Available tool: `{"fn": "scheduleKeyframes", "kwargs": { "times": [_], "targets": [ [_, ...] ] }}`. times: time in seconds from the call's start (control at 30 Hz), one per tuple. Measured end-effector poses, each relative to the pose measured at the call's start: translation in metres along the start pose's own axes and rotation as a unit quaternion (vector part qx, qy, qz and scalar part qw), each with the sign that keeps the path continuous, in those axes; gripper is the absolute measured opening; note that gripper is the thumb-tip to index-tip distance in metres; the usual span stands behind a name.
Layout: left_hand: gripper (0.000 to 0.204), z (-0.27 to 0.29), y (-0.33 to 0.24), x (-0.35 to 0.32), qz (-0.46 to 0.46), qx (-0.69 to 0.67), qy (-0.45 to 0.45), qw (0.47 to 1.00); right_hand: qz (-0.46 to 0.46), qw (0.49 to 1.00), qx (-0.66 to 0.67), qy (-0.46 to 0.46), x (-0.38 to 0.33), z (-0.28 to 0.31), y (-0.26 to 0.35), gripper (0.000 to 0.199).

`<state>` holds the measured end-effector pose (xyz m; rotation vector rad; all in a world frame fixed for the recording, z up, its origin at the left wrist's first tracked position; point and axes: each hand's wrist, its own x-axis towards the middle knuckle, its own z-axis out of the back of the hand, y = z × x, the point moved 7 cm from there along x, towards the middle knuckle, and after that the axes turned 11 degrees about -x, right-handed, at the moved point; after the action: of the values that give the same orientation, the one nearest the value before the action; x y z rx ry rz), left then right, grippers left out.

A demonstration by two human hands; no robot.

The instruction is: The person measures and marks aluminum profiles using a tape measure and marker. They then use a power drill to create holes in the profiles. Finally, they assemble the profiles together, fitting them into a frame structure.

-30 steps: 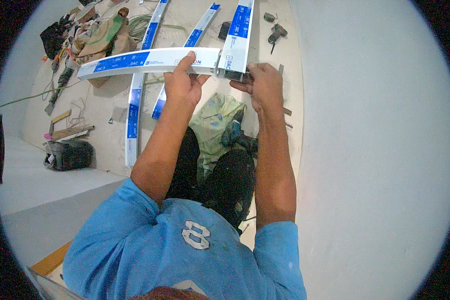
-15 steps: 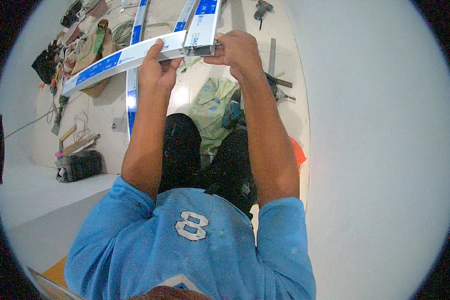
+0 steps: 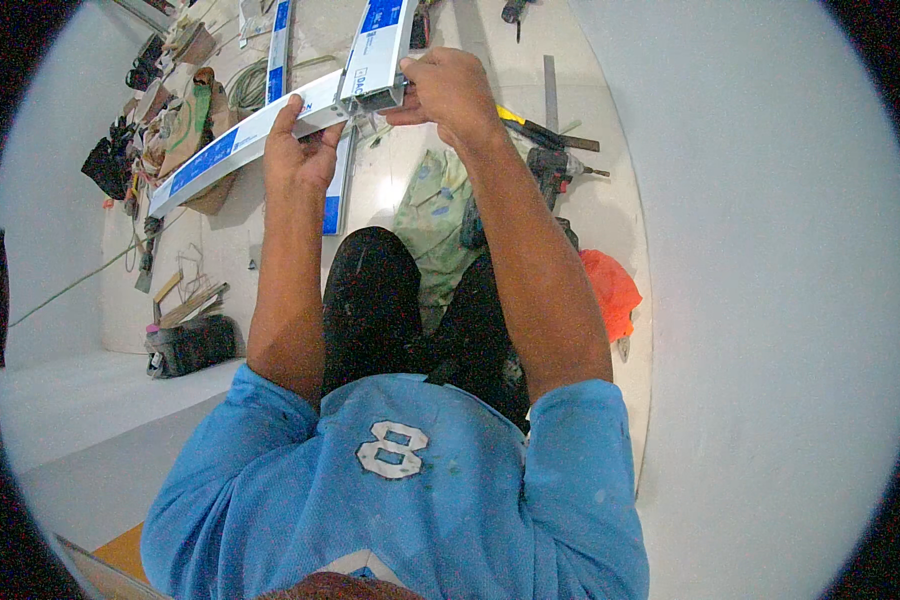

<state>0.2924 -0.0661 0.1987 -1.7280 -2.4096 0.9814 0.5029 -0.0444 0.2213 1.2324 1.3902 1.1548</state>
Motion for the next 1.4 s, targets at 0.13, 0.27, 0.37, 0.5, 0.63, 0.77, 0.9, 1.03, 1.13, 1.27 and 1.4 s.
{"fn": "scheduleKeyframes", "kwargs": {
  "times": [0.13, 0.27, 0.37, 0.5, 0.63, 0.77, 0.9, 1.03, 1.13, 1.27, 1.4],
  "targets": [
    [0.040, 0.001, 0.001, 0.003, 0.008, -0.006, 0.007, 1.000, 0.000, 1.000, 0.030, -0.003, 0.005, 0.000, -0.006, 0.032],
    [0.040, 0.000, 0.001, 0.000, 0.010, -0.012, 0.005, 1.000, -0.009, 1.000, -0.024, 0.009, -0.001, -0.002, 0.002, 0.039],
    [0.041, -0.002, 0.000, -0.002, 0.008, -0.005, 0.002, 1.000, -0.016, 0.999, -0.039, 0.010, -0.005, -0.002, 0.006, 0.041],
    [0.041, -0.002, -0.001, -0.001, 0.007, -0.018, 0.014, 1.000, -0.026, 0.999, -0.029, 0.008, -0.006, -0.004, 0.010, 0.041],
    [0.044, 0.000, -0.004, 0.001, 0.019, -0.021, 0.026, 0.999, -0.036, 0.999, -0.020, 0.004, 0.001, -0.001, -0.003, 0.039],
    [0.041, 0.010, -0.009, 0.007, 0.038, -0.051, 0.040, 0.997, -0.088, 0.996, -0.026, -0.020, 0.009, 0.022, -0.038, 0.036],
    [0.036, 0.033, -0.017, 0.010, 0.060, -0.093, 0.036, 0.993, -0.150, 0.985, -0.085, -0.020, -0.002, 0.036, -0.072, 0.037],
    [0.030, 0.069, -0.012, -0.018, 0.103, -0.064, 0.063, 0.991, -0.134, 0.986, -0.092, -0.038, -0.011, 0.047, -0.133, 0.041],
    [0.028, 0.102, 0.002, -0.035, 0.163, -0.114, 0.057, 0.978, -0.220, 0.963, -0.137, -0.074, -0.013, 0.065, -0.179, 0.047],
    [0.028, 0.127, 0.023, -0.069, 0.201, -0.092, 0.009, 0.975, -0.268, 0.951, -0.098, -0.116, -0.024, 0.079, -0.235, 0.055],
    [0.033, 0.133, 0.044, -0.095, 0.275, -0.068, 0.058, 0.957, -0.306, 0.938, -0.079, -0.141, -0.031, 0.093, -0.265, 0.060]
  ]
}}
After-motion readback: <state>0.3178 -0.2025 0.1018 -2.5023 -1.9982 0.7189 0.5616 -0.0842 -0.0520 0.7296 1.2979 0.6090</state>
